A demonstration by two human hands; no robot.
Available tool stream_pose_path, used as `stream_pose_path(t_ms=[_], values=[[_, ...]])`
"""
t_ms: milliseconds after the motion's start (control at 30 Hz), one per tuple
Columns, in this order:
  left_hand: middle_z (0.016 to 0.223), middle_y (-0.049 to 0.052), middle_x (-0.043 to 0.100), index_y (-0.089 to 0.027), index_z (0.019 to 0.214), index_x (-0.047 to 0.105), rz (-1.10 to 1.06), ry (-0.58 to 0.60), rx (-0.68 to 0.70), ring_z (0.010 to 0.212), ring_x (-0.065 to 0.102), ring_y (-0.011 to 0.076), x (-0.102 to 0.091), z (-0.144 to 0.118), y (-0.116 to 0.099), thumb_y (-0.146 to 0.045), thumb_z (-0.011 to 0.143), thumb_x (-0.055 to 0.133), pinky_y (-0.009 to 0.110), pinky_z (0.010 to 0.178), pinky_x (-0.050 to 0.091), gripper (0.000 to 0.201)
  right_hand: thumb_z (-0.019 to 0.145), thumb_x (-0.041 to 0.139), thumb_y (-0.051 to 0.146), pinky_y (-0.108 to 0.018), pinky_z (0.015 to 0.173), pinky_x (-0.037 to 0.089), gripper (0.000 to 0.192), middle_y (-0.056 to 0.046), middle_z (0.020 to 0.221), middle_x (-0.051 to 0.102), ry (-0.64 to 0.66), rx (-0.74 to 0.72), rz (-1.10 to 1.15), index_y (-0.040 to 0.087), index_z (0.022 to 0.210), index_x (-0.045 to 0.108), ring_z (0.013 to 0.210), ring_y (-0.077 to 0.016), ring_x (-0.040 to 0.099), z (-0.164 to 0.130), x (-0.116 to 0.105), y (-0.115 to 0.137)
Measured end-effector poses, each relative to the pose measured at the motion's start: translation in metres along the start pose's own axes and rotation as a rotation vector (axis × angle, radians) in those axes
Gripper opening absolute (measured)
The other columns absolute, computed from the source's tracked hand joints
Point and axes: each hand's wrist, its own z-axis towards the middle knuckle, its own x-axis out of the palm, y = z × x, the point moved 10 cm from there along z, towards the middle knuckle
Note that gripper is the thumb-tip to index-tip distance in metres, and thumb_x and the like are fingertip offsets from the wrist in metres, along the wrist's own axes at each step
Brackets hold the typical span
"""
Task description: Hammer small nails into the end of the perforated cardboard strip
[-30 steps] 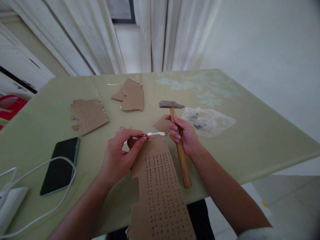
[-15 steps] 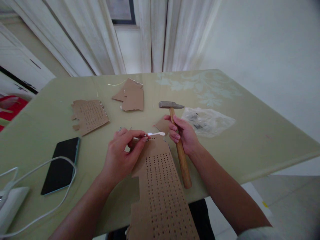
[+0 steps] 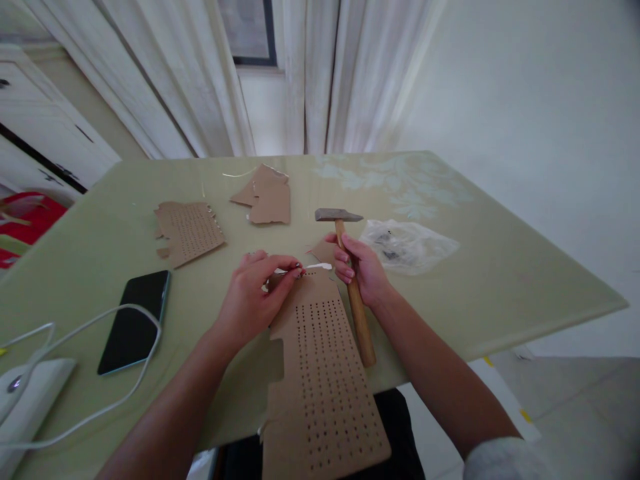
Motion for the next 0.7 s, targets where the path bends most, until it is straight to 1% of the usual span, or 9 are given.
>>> stream_pose_path(t_ms=[167, 300, 467, 533, 600, 633, 700], values=[[0.081, 0.002, 0.08, -0.026, 0.1, 0.082, 0.002, 0.023, 0.022, 0.072, 0.06, 0.0205, 0.003, 0.002, -0.003, -0.033, 0.101, 0.069, 0.038, 0.079, 0.048, 0.014, 0.094, 0.082, 0.041, -0.018, 0.036, 0.028, 0.028, 0.011, 0.061, 0.048, -0.014, -0.003, -0.025, 0.018, 0.105, 0.07, 0.04, -0.0051, 0.032, 0.001, -0.001, -0.001], [0.083, 0.002, 0.08, -0.025, 0.1, 0.081, -0.012, 0.038, 0.022, 0.073, 0.062, 0.0202, 0.005, 0.004, -0.002, -0.033, 0.1, 0.07, 0.037, 0.078, 0.048, 0.014, 0.09, 0.085, 0.043, -0.017, 0.036, 0.028, 0.034, 0.011, 0.061, 0.048, -0.013, -0.032, -0.057, 0.016, 0.105, 0.071, 0.039, -0.0045, 0.034, 0.004, -0.004, 0.002], [0.085, 0.002, 0.081, -0.025, 0.099, 0.082, -0.082, 0.043, -0.003, 0.071, 0.062, 0.0189, 0.008, 0.005, 0.004, -0.037, 0.097, 0.071, 0.034, 0.074, 0.048, 0.016, 0.088, 0.087, 0.046, -0.017, 0.036, 0.028, 0.038, 0.011, 0.061, 0.048, -0.006, -0.075, -0.165, 0.014, 0.106, 0.075, 0.039, -0.0041, 0.035, 0.0, -0.003, 0.016], [0.085, 0.002, 0.081, -0.025, 0.099, 0.082, -0.119, 0.046, -0.001, 0.068, 0.061, 0.018, 0.01, 0.005, 0.004, -0.038, 0.097, 0.07, 0.033, 0.07, 0.048, 0.018, 0.088, 0.087, 0.047, -0.018, 0.035, 0.027, 0.04, 0.011, 0.062, 0.048, 0.032, -0.086, -0.223, 0.014, 0.108, 0.076, 0.038, -0.0041, 0.034, -0.007, 0.005, 0.025], [0.085, 0.003, 0.081, -0.025, 0.1, 0.082, -0.15, 0.049, 0.001, 0.066, 0.059, 0.017, 0.012, 0.005, 0.004, -0.038, 0.097, 0.069, 0.032, 0.067, 0.047, 0.019, 0.09, 0.085, 0.05, -0.019, 0.035, 0.026, 0.042, 0.01, 0.062, 0.048, 0.103, -0.087, -0.307, 0.014, 0.109, 0.077, 0.038, -0.0044, 0.035, -0.019, 0.018, 0.035], [0.085, 0.003, 0.081, -0.024, 0.1, 0.083, -0.166, 0.047, 0.002, 0.065, 0.059, 0.0166, 0.013, 0.005, 0.004, -0.038, 0.097, 0.069, 0.031, 0.066, 0.047, 0.019, 0.091, 0.084, 0.052, -0.02, 0.035, 0.025, 0.042, 0.01, 0.063, 0.049, 0.139, -0.088, -0.367, 0.014, 0.11, 0.077, 0.038, -0.0047, 0.036, -0.026, 0.026, 0.041], [0.085, 0.003, 0.082, -0.024, 0.1, 0.083, -0.198, 0.044, 0.001, 0.064, 0.059, 0.0159, 0.014, 0.005, 0.005, -0.038, 0.097, 0.069, 0.03, 0.066, 0.048, 0.02, 0.097, 0.079, 0.052, -0.022, 0.037, 0.026, 0.039, 0.008, 0.064, 0.051, 0.202, -0.089, -0.557, 0.016, 0.111, 0.077, 0.039, -0.0063, 0.04, -0.04, 0.041, 0.053]])
